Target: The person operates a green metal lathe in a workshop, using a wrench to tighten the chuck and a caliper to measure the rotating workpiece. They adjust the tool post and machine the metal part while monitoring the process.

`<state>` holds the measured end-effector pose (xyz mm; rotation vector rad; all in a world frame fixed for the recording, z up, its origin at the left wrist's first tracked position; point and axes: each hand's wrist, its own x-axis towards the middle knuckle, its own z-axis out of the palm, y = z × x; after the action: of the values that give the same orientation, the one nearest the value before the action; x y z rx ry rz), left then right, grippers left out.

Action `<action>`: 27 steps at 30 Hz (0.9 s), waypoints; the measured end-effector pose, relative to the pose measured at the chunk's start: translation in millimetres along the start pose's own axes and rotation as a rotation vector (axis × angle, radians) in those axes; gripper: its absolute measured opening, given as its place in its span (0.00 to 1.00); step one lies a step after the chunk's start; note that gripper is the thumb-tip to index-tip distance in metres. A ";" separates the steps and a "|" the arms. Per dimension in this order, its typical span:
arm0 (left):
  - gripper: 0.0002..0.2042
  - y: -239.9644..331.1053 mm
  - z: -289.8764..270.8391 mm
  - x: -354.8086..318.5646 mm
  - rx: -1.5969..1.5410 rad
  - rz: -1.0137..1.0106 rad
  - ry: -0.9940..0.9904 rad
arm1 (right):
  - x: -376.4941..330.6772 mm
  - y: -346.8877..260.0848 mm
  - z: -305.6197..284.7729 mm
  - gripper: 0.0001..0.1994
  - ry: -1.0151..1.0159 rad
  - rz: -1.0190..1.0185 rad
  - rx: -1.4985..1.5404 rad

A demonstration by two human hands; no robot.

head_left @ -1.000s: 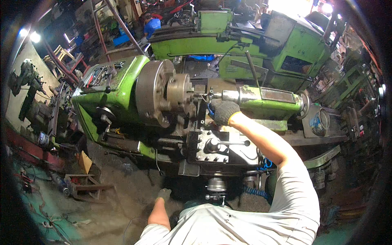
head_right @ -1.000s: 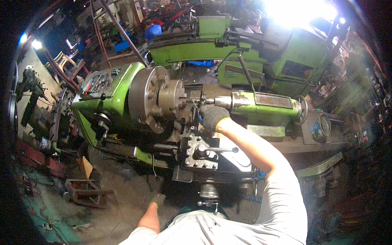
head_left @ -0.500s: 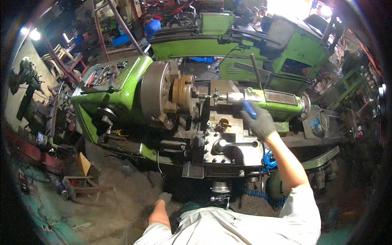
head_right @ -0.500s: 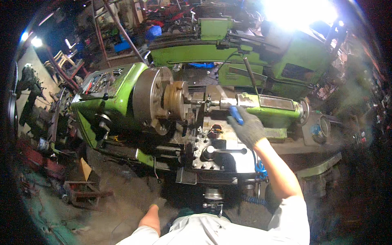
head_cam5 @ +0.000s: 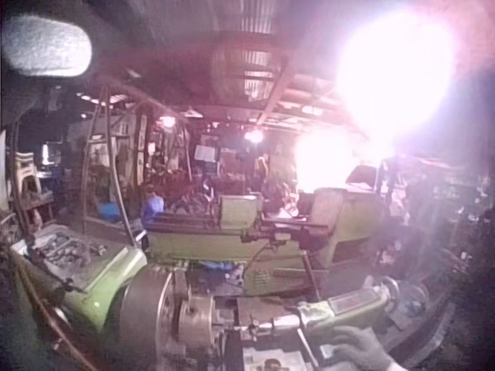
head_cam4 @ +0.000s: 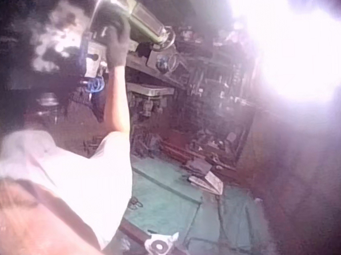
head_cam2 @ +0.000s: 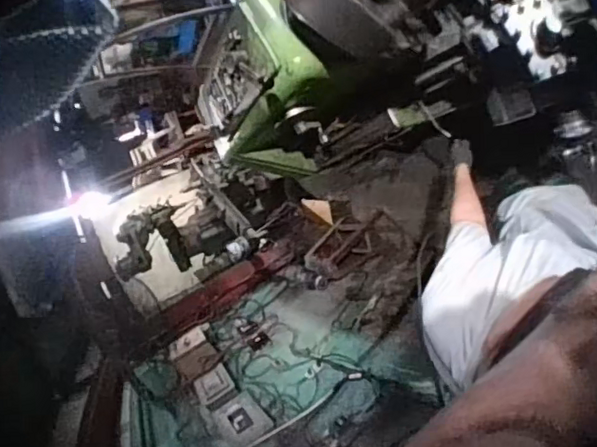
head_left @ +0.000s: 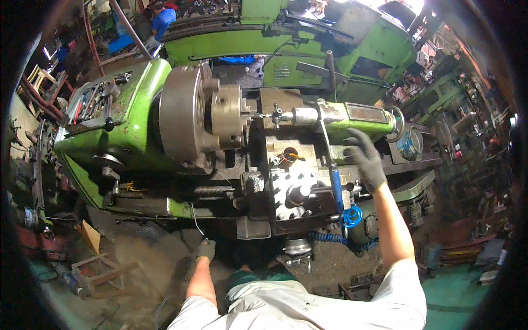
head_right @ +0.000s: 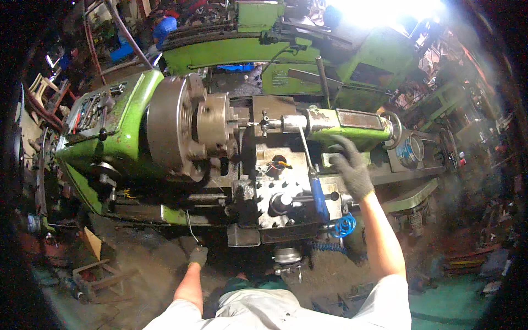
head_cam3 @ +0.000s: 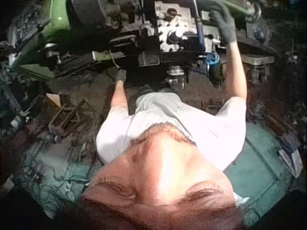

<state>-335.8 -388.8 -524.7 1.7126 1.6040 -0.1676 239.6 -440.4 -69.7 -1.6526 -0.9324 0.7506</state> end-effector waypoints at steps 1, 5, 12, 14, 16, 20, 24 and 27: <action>0.25 28.2 -13.9 -5.3 -0.037 -0.085 0.031 | 10.8 -0.3 9.3 0.30 -0.066 -0.021 -0.368; 0.28 35.8 -9.0 -6.1 -0.080 -0.362 0.345 | 76.9 64.3 51.6 0.31 -0.495 -0.212 -0.965; 0.32 -15.4 53.5 99.8 -0.120 -0.566 0.356 | 98.7 71.5 93.2 0.11 -0.572 -0.339 -1.109; 0.29 -87.9 91.5 135.5 -0.250 -0.451 0.425 | 112.5 98.8 96.4 0.08 -0.532 -0.500 -1.038; 0.27 -100.4 97.7 145.8 -0.568 -0.550 0.490 | 114.2 97.5 105.6 0.16 -0.562 -0.475 -0.979; 0.31 -55.0 66.1 128.7 -1.148 -0.522 0.331 | 105.8 108.9 102.9 0.15 -0.278 -0.220 -0.641; 0.35 5.2 -47.7 102.7 -1.616 -0.361 0.016 | 99.2 102.4 86.6 0.10 -0.089 -0.110 -0.349; 0.34 59.1 -102.0 56.2 -1.533 -0.372 -0.012 | 102.6 77.2 80.2 0.08 -0.007 -0.119 -0.186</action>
<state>-312.0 -277.8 -460.2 0.2264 1.3214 0.7045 239.7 -324.8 -167.5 -1.7380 -1.1231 0.6037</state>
